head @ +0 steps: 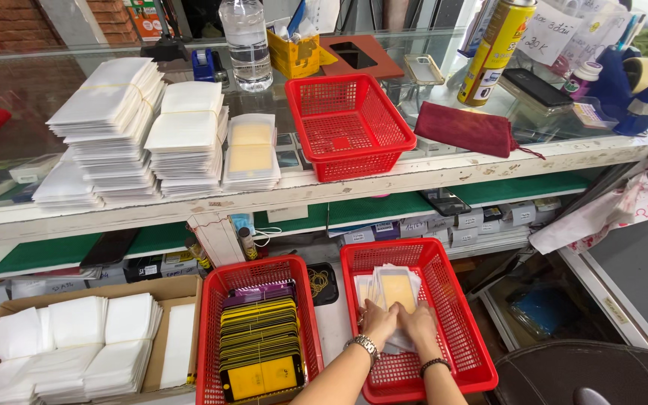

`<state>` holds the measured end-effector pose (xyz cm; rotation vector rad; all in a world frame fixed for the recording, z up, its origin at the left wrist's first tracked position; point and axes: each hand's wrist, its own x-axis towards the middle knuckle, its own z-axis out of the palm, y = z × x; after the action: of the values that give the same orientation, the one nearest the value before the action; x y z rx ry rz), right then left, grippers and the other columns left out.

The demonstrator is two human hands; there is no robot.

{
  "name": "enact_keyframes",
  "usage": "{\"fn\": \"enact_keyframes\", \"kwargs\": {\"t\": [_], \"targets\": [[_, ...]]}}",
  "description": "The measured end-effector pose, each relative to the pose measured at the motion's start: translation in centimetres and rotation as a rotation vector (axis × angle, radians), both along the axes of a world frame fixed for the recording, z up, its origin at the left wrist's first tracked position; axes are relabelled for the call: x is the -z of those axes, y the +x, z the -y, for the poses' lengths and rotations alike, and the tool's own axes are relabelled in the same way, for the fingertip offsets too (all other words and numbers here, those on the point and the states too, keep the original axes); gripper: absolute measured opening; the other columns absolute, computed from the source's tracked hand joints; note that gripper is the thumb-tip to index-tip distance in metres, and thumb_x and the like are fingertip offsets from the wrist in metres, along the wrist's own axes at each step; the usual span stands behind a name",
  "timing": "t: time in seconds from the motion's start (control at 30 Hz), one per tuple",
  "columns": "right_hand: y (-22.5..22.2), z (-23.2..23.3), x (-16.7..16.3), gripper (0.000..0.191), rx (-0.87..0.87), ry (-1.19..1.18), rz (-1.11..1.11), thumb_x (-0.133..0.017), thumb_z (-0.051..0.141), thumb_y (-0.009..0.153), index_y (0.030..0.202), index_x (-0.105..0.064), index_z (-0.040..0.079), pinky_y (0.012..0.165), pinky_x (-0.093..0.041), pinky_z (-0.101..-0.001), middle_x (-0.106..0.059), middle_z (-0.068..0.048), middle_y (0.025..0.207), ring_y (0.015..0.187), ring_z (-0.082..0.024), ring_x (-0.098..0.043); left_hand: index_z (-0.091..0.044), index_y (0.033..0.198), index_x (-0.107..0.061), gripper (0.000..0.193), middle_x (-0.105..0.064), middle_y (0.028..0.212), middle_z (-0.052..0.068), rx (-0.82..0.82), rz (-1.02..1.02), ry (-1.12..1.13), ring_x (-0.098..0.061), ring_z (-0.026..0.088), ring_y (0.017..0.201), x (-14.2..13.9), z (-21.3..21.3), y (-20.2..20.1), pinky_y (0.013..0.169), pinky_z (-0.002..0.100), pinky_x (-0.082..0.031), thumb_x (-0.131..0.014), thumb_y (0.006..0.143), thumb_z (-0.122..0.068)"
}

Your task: The person picks up phones with yellow screen protectors attached from a red basket, slides each one into a white paper sleeve, and places the sleeved units into another basket, repeating the packing cycle one unit at a time.

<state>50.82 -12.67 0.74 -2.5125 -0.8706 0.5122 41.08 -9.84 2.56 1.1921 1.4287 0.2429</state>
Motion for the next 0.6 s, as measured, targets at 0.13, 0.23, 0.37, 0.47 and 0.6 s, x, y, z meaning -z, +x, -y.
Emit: {"fn": "enact_keyframes", "kwargs": {"t": [0.13, 0.23, 0.37, 0.47, 0.6], "targets": [[-0.3, -1.5, 0.6, 0.1, -0.028, -0.091, -0.171, -0.077, 0.06, 0.071, 0.144, -0.048, -0.001, 0.102, -0.054, -0.0464, -0.062, -0.031, 0.133, 0.121, -0.04, -0.066, -0.005, 0.162, -0.008, 0.099, 0.001, 0.168, 0.031, -0.105, -0.094, -0.047, -0.003, 0.046, 0.157, 0.0, 0.2, 0.5, 0.126, 0.055, -0.018, -0.061, 0.093, -0.052], [0.4, -2.7, 1.0, 0.11, 0.038, -0.238, -0.283, -0.078, 0.068, 0.076, 0.147, -0.044, -0.009, 0.089, -0.063, -0.0445, -0.067, -0.035, 0.126, 0.112, -0.039, -0.075, -0.006, 0.162, -0.007, 0.102, -0.003, 0.168, 0.029, -0.092, -0.061, -0.12, -0.007, 0.043, 0.157, 0.1, -0.4, 0.4, 0.127, 0.053, -0.019, -0.063, 0.092, -0.055], [1.3, -3.3, 1.3, 0.1, -0.069, -0.274, -0.419, -0.079, 0.063, 0.078, 0.142, -0.052, -0.008, 0.081, -0.064, -0.0446, -0.071, -0.029, 0.123, 0.105, -0.035, -0.076, -0.003, 0.161, -0.008, 0.1, -0.014, 0.166, 0.03, -0.125, 0.048, -0.128, -0.018, 0.042, 0.155, 0.6, -1.4, -0.2, 0.126, 0.05, -0.026, -0.061, 0.093, -0.052], [1.7, -3.2, 1.5, 0.081, -0.132, -0.107, -0.625, -0.077, 0.044, 0.076, 0.141, -0.055, 0.002, 0.082, -0.065, -0.046, -0.073, -0.023, 0.123, 0.104, -0.032, -0.076, -0.002, 0.159, -0.016, 0.094, -0.027, 0.161, 0.029, -0.123, 0.115, -0.137, -0.033, 0.04, 0.15, 1.0, -1.8, -0.4, 0.121, 0.048, -0.035, -0.061, 0.092, -0.049], [0.9, -2.8, 1.4, 0.078, -0.11, -0.008, -0.678, -0.079, 0.034, 0.079, 0.142, -0.047, 0.0, 0.082, -0.068, -0.0436, -0.07, -0.026, 0.122, 0.103, -0.033, -0.077, 0.002, 0.157, -0.017, 0.088, -0.037, 0.157, 0.027, -0.201, 0.294, -0.169, -0.047, 0.033, 0.143, 1.1, -2.4, -0.5, 0.116, 0.042, -0.043, -0.057, 0.097, -0.048]]}}
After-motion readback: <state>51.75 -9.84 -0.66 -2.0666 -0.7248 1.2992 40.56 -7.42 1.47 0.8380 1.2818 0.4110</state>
